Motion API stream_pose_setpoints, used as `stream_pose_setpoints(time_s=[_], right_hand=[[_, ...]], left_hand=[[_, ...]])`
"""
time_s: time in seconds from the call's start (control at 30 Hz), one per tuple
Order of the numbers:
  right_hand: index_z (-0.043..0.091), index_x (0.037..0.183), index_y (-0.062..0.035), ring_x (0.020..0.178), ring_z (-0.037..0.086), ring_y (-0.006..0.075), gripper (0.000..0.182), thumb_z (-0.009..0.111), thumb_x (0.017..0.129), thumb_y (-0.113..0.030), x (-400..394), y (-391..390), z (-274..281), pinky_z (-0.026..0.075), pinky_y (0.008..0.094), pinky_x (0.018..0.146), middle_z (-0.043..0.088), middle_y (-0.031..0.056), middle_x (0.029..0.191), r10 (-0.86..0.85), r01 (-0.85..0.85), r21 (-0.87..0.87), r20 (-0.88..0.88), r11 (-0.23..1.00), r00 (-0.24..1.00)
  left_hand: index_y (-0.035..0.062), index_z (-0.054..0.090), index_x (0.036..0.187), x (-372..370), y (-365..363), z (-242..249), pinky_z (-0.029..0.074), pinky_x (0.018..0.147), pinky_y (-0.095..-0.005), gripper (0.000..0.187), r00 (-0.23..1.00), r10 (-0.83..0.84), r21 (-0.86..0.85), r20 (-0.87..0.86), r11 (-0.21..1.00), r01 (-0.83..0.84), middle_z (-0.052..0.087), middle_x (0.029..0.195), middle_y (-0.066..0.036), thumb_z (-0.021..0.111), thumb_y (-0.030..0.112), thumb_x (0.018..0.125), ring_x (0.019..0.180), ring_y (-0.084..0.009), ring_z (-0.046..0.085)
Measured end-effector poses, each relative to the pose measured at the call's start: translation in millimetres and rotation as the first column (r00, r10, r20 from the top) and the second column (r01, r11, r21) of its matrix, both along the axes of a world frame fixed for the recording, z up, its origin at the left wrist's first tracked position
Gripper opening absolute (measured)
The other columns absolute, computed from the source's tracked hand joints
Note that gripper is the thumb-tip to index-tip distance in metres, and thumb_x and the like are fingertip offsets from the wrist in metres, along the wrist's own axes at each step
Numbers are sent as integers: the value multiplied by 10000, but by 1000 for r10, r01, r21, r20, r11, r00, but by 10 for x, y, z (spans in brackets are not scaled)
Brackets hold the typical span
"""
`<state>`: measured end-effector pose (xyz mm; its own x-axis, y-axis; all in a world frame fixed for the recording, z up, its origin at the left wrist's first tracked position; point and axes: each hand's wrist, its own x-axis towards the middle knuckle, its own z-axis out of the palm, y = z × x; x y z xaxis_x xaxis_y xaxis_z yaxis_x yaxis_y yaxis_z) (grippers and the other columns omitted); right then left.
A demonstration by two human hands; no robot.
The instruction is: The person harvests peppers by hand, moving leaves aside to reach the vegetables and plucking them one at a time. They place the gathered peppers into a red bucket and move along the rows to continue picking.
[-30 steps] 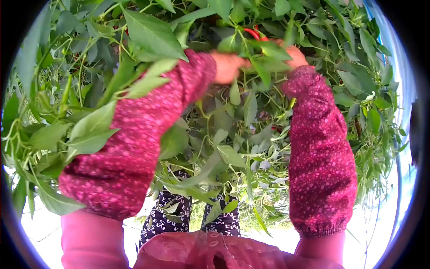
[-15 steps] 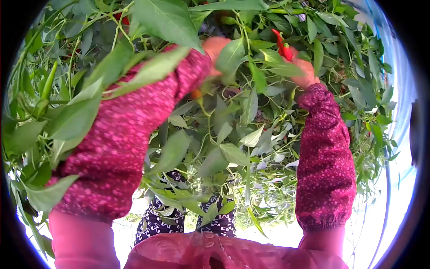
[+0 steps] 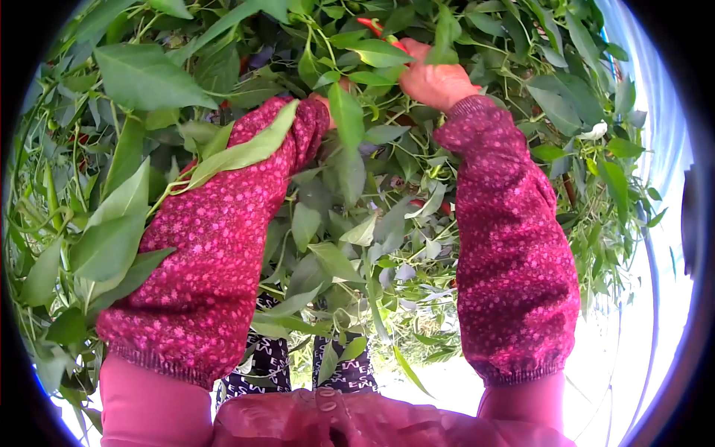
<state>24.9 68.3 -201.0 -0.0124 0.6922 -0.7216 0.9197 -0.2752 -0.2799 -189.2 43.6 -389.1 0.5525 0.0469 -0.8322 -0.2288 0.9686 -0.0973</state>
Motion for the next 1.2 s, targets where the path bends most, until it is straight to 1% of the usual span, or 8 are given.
stream_pose_setpoints(time_s=[0.23,0.83,0.87,0.93,1.03,1.07,1.13,1.2], right_hand=[[505,1170,-84,920,598,343,452,549,843,-391,-97,36,132,474,397,800,614,191,999,-209,210,-7,-110,978,972],[551,1128,-66,985,581,317,476,543,801,-411,-122,54,-71,453,400,867,608,175,1055,-290,295,-25,-285,955,914],[559,1123,-70,988,580,317,468,542,800,-409,-153,55,-114,449,399,873,606,174,1061,-268,272,-19,-266,962,926],[567,1117,-74,992,578,318,461,541,799,-407,-170,81,-93,444,398,879,604,173,1068,-251,257,-9,-252,966,935],[606,1053,-75,977,582,332,401,541,805,-383,-246,90,153,451,407,861,619,174,1023,-275,285,65,-135,956,952],[606,1053,-75,977,582,332,401,542,805,-383,-243,63,165,451,407,861,619,174,1023,-283,293,61,-139,954,949],[568,1099,-76,941,591,346,428,534,815,-396,-219,52,205,460,423,836,627,171,989,-308,308,-8,-97,951,947],[551,1108,-66,906,596,351,447,528,822,-408,-244,52,176,465,429,811,628,184,949,-344,354,39,-161,934,925]], left_hand=[[54,546,1096,103,338,416,433,871,-341,299,925,-379,326,-27,872,366,581,1078,-116,474,254,885,998,-245,547],[73,537,1128,80,1078,1629,430,867,-325,338,720,-667,725,-192,398,562,578,1077,-39,501,314,894,991,-155,533],[74,604,1008,125,1128,1813,447,794,-324,292,647,-656,681,-388,269,681,604,959,-21,556,319,856,905,-134,546],[96,602,1041,67,1276,1884,442,807,-324,340,606,-731,719,-314,235,655,599,985,-10,624,340,804,938,-122,536],[110,612,1068,328,1384,2329,437,723,-257,336,163,-776,219,-609,33,975,605,900,0,641,315,804,798,-95,540],[94,621,1055,233,1391,2271,373,554,-222,341,451,-804,382,-387,305,872,586,790,26,599,360,843,605,-60,457],[79,628,1010,232,1593,2477,246,438,-202,349,329,-857,390,-398,166,906,550,694,46,566,393,871,469,-41,331],[88,627,898,140,1644,2383,223,395,-204,453,458,-834,371,-308,339,865,542,650,20,519,527,858,444,-38,336]])
